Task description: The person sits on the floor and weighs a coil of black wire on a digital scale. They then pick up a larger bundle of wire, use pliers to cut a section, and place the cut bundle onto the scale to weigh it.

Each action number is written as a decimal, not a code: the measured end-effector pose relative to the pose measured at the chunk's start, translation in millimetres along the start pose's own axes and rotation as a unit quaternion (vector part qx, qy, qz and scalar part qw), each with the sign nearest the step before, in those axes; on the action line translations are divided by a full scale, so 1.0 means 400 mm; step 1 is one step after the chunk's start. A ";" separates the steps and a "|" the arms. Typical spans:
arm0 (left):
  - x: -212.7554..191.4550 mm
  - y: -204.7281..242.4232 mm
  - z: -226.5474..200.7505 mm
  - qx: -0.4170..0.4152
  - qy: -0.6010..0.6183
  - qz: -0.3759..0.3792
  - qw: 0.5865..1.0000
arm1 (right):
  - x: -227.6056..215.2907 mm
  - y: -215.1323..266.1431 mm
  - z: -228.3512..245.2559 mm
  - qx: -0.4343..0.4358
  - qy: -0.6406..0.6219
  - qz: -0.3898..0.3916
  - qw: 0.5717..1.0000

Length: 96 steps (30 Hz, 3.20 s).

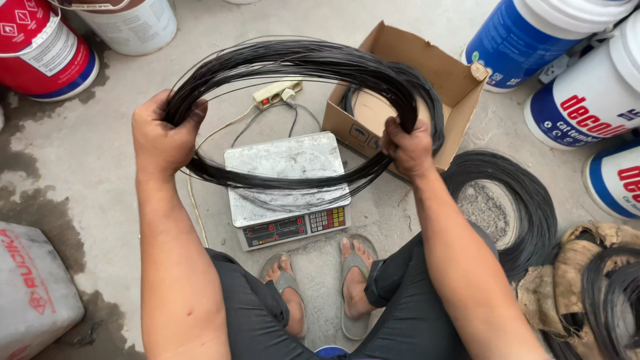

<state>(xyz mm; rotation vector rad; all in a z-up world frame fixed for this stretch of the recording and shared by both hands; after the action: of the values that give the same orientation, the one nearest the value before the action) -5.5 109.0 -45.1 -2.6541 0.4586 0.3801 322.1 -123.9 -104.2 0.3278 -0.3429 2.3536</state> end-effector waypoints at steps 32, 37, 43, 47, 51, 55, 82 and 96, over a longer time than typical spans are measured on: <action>0.296 0.129 -0.188 0.289 -0.343 0.160 0.879 | 0.210 0.063 0.028 0.064 0.525 0.240 0.814; 0.257 0.072 -0.139 0.194 -0.388 0.255 0.864 | 0.238 0.058 0.051 0.062 0.521 0.262 0.810; 0.216 0.044 -0.128 0.142 -0.278 0.218 0.925 | 0.271 0.056 0.073 0.032 0.519 0.310 0.796; 0.241 0.040 -0.105 0.170 -0.296 0.215 0.915 | 0.261 0.053 0.060 0.021 0.497 0.312 0.809; 0.250 0.030 -0.092 0.241 -0.290 0.163 0.912 | 0.267 0.051 0.081 -0.127 0.466 0.295 0.824; 0.255 0.031 -0.089 0.225 -0.278 0.138 0.924 | 0.259 0.047 0.074 -0.159 0.491 0.289 0.806; 0.144 0.083 -0.177 -0.211 0.012 0.085 0.974 | 0.264 0.068 0.083 0.079 0.400 0.123 0.905; 0.247 0.085 -0.093 -0.255 0.252 0.103 0.928 | 0.453 0.249 0.091 0.068 0.322 0.294 0.898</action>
<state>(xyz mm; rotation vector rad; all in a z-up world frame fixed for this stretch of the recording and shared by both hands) 78.8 37.8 -57.1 -3.2218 0.9079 -0.1688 129.8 -92.3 -25.8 -0.5775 0.0639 2.9026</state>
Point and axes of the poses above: each hand's wrist, its own y-axis away from the middle knuckle, its own x-axis out of the palm, z = x × y, the point moved 6 cm from there along -y, towards the middle knuckle, and after that the axes turned 3 degrees about x, right-handed, at the moved point
